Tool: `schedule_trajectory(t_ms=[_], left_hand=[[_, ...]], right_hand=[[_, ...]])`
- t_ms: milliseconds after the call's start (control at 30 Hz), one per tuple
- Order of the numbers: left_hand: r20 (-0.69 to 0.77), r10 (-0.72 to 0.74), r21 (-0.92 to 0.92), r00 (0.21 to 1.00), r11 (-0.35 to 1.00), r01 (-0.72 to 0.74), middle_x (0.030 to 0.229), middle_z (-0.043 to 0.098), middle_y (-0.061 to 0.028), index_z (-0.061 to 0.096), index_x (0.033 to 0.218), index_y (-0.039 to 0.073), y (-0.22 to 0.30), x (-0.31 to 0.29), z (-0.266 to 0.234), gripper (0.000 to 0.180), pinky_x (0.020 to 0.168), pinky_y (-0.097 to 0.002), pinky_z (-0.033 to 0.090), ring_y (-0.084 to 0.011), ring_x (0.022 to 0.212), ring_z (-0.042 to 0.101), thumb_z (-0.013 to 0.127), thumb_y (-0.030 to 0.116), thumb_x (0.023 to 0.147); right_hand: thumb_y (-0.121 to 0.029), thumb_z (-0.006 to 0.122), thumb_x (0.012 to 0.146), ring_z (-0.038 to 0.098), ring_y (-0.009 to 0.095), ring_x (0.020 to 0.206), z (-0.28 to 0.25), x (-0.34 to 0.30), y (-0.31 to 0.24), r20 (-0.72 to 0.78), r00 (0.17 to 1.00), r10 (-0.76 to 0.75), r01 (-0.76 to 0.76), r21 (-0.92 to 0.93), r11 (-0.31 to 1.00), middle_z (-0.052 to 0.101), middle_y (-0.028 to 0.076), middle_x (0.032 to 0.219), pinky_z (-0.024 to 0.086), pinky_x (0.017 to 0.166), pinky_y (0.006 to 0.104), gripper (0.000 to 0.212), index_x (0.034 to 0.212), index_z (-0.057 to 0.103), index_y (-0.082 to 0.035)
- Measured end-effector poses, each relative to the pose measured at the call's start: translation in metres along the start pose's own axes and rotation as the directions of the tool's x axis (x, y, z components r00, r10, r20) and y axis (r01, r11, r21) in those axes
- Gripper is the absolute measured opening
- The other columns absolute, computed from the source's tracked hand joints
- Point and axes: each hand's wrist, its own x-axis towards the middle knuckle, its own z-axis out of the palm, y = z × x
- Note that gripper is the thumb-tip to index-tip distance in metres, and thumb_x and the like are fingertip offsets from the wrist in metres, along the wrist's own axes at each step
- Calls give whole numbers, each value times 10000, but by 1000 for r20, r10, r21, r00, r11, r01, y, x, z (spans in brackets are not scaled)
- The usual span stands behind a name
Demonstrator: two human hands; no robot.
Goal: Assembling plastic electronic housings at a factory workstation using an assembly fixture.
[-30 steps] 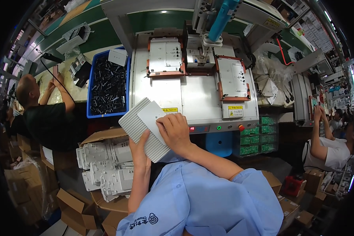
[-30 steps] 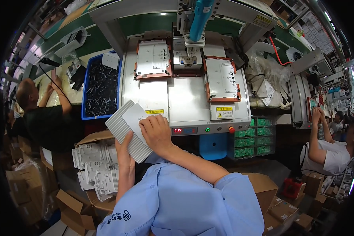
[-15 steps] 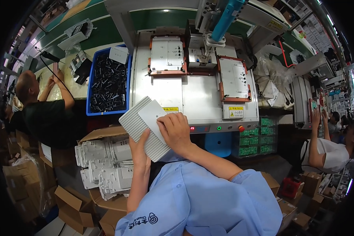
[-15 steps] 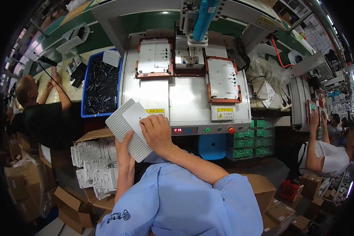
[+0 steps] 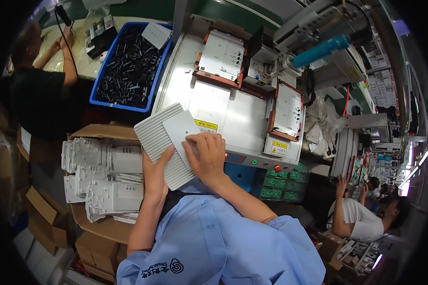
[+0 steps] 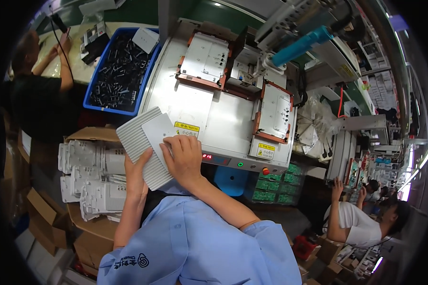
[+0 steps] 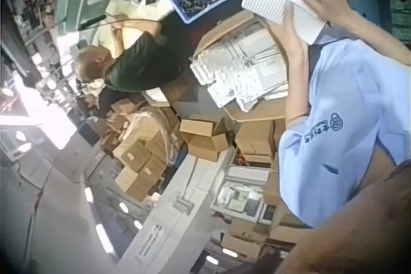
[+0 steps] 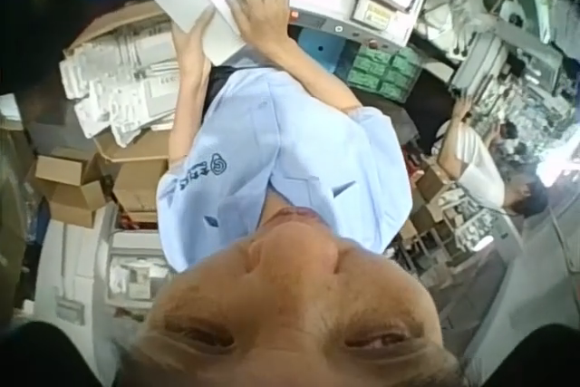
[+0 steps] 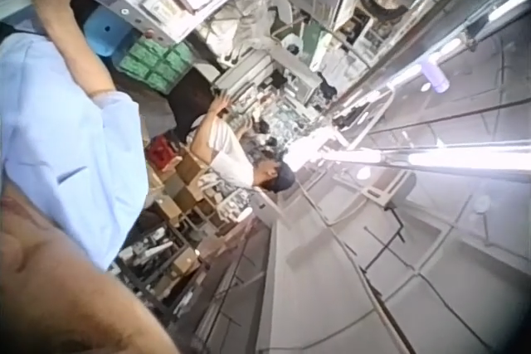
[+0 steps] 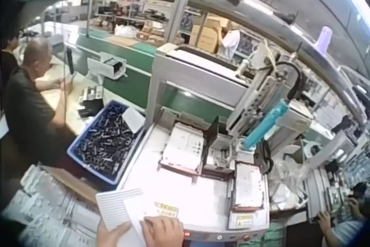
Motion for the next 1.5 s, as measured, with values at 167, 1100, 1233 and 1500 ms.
schedule_trajectory(t_ms=[167,1100,1233,1500], left_hand=[[-10,-15,-41,1000,999,15,1197,538,-123,392,1326,-1,-7,6,-16,557,930,-309,473,-186,1097,554,672,17,844],[-13,-50,-91,999,995,48,1172,557,-116,409,1299,7,-4,21,-27,535,901,-297,487,-177,1064,575,678,3,836],[-11,-65,-110,998,992,63,1180,550,-120,394,1314,4,-7,22,-29,557,905,-296,485,-181,1073,569,674,-10,832],[-135,-102,-135,986,987,84,1186,546,-129,389,1323,-18,-7,15,-46,560,898,-302,483,-190,1069,567,664,-15,835]], right_hand=[[-109,717,780,515,230,823,11,0,-5,42,999,-12,12,-7,1000,577,41,872,365,707,341,186,945,634,-89],[-95,702,795,507,231,819,25,8,-10,108,994,3,-1,-20,1000,581,41,870,366,710,345,163,942,634,-82],[-97,705,792,510,235,825,26,8,-10,121,993,13,-11,-25,1000,584,44,874,370,716,346,161,936,636,-81],[-80,705,783,532,250,824,40,2,-18,223,975,21,-23,8,1000,596,62,885,384,742,356,174,944,640,-74]])
